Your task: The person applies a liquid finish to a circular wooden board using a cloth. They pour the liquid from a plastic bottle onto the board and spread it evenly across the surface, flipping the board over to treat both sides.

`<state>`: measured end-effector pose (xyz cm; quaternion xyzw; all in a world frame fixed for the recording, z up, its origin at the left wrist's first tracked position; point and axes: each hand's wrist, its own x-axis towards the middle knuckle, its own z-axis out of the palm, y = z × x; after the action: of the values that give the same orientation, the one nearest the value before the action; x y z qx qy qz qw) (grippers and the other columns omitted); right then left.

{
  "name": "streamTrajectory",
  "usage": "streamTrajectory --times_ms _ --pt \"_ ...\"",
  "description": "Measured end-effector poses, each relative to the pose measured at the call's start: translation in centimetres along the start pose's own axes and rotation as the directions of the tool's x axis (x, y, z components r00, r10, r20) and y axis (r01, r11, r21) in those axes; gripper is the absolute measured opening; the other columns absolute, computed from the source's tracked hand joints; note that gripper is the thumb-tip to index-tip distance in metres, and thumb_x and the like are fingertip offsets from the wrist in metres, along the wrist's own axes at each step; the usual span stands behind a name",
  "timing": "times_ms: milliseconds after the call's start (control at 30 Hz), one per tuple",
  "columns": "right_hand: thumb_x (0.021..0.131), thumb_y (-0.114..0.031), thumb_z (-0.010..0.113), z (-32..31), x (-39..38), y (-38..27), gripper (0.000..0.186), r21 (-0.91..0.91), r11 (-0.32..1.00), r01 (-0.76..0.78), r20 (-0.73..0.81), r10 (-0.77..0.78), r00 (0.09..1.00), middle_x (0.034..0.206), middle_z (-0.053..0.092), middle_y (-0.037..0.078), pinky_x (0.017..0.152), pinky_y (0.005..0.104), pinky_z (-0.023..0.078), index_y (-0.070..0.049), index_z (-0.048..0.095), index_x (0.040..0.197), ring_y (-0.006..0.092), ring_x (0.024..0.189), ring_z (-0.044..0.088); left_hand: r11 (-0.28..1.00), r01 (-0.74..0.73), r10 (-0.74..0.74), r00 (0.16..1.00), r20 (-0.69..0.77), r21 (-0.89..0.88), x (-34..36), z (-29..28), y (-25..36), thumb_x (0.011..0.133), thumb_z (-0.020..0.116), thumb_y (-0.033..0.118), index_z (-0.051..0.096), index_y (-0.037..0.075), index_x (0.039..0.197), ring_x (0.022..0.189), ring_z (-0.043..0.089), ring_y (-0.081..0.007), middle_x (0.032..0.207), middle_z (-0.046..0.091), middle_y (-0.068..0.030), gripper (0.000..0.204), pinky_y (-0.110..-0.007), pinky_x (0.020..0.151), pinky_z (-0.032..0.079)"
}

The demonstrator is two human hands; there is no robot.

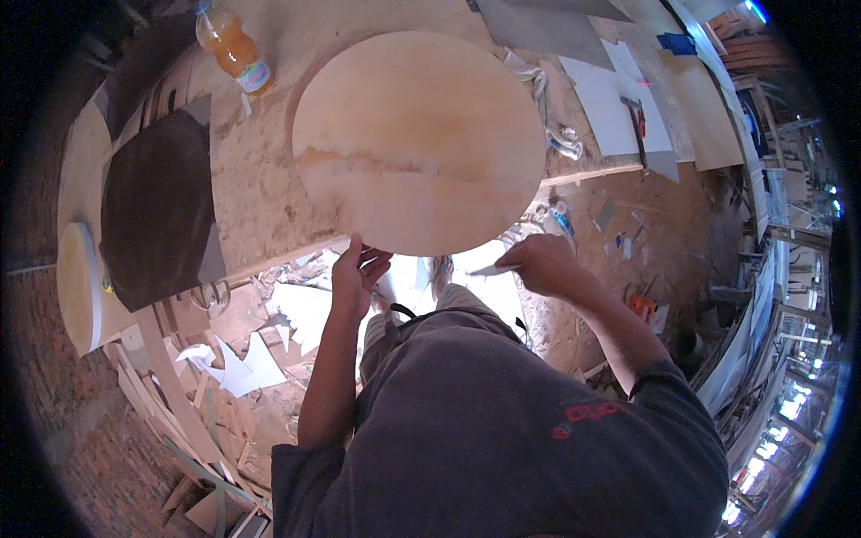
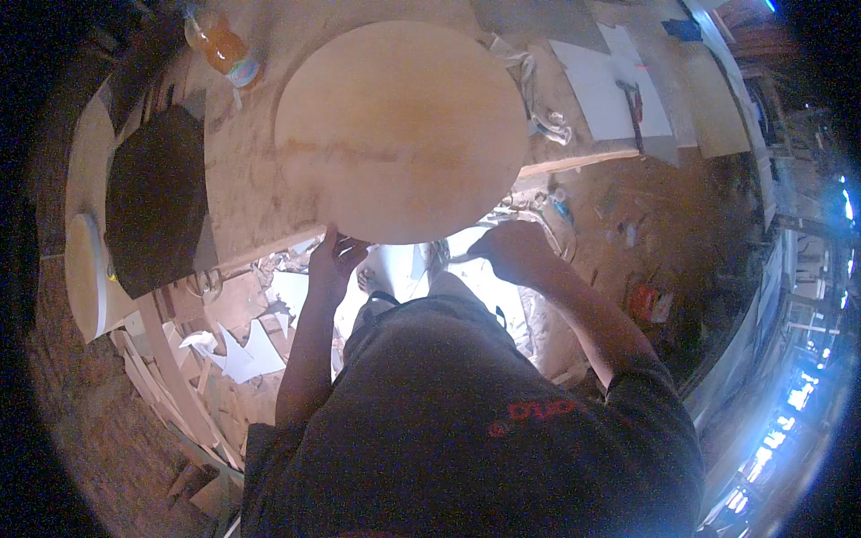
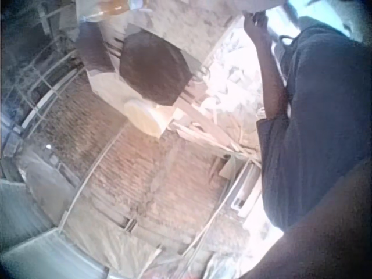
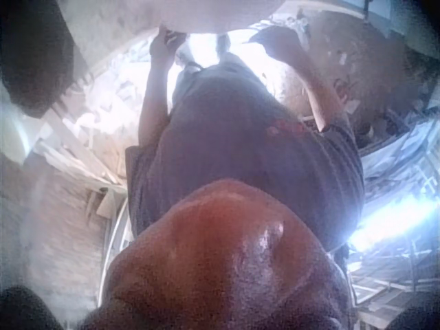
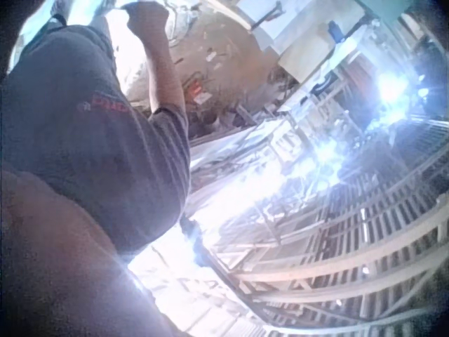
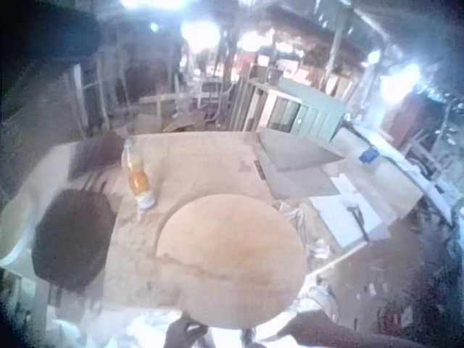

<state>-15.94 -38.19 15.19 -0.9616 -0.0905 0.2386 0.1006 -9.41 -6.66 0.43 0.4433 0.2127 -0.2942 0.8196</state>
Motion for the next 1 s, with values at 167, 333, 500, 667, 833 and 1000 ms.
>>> streamTrajectory --times_ms 167,333,500,667,833,1000 --pt "0.094 -0.014 0.062 -4.8 3.8 7.1 0.027 0.374 0.927 -0.044 -0.396 0.202 0.896 0.118 0.07 0.006 0.094 0.0376 0.053 -0.015 0.07 0.119 0.0269 0.105 0.068 1.0 -0.001 0.001 0.999 -0.045 0.006 -0.2 0.3 -0.1 0.101 0.052 0.046 0.057 -0.001 0.115 0.103 0.064 -0.0273 0.106 0.064 -0.0152 0.049 -0.039 0.089 0.05" --pt "0.085 -0.004 0.06 -5.4 12.4 10.9 0.035 -0.093 0.995 -0.018 -0.534 -0.035 0.845 0.12 0.07 0.002 0.092 0.0415 0.054 -0.014 0.07 0.117 0.0289 0.11 0.064 0.999 -0.043 0.038 0.97 -0.239 -0.018 -0.9 2.6 -1.3 0.1 0.054 0.047 0.057 0.0 0.119 0.1 0.064 -0.0253 0.106 0.064 -0.013 0.051 -0.037 0.085 0.051" --pt "0.086 -0.009 0.057 -6.6 13.2 11.4 0.032 -0.268 0.962 0.045 -0.34 -0.138 0.93 0.115 0.071 0.003 0.087 0.0432 0.054 -0.019 0.073 0.113 0.0289 0.105 0.066 0.993 -0.112 0.091 0.94 -0.328 -0.047 -2.2 4.1 -3.2 0.099 0.058 0.043 0.057 0.0 0.12 0.096 0.065 -0.0227 0.106 0.064 -0.0125 0.048 -0.033 0.079 0.053" --pt "0.088 -0.016 0.058 -9.4 17.7 13.1 0.029 -0.199 0.979 0.051 -0.384 -0.126 0.915 0.106 0.073 0.006 0.083 0.0464 0.055 -0.022 0.074 0.112 0.0303 0.096 0.069 0.986 -0.145 0.106 0.93 -0.351 -0.085 -2.3 5.8 -4.4 0.1 0.058 0.04 0.055 -0.002 0.122 0.097 0.063 -0.0256 0.109 0.062 -0.0147 0.048 -0.036 0.084 0.053" --pt "0.082 -0.014 0.061 -7.2 14.9 11.3 0.033 -0.293 0.955 0.041 -0.25 -0.118 0.961 0.1 0.073 0.008 0.08 0.046 0.055 -0.023 0.076 0.109 0.0306 0.092 0.07 0.986 -0.151 0.117 0.934 -0.337 -0.077 -2.3 6.0 -4.8 0.101 0.056 0.037 0.05 -0.007 0.126 0.102 0.061 -0.0308 0.112 0.057 -0.0187 0.05 -0.041 0.089 0.053" --pt "0.077 -0.012 0.064 -3.3 5.6 9.2 0.033 -0.286 0.952 0.112 -0.063 -0.135 0.989 0.092 0.074 0.007 0.077 0.0429 0.056 -0.025 0.077 0.105 0.0307 0.085 0.071 0.983 -0.158 0.123 0.943 -0.308 -0.089 -2.1 5.7 -4.8 0.1 0.058 0.037 0.054 -0.006 0.119 0.092 0.064 -0.0257 0.104 0.062 -0.0163 0.047 -0.037 0.083 0.056"
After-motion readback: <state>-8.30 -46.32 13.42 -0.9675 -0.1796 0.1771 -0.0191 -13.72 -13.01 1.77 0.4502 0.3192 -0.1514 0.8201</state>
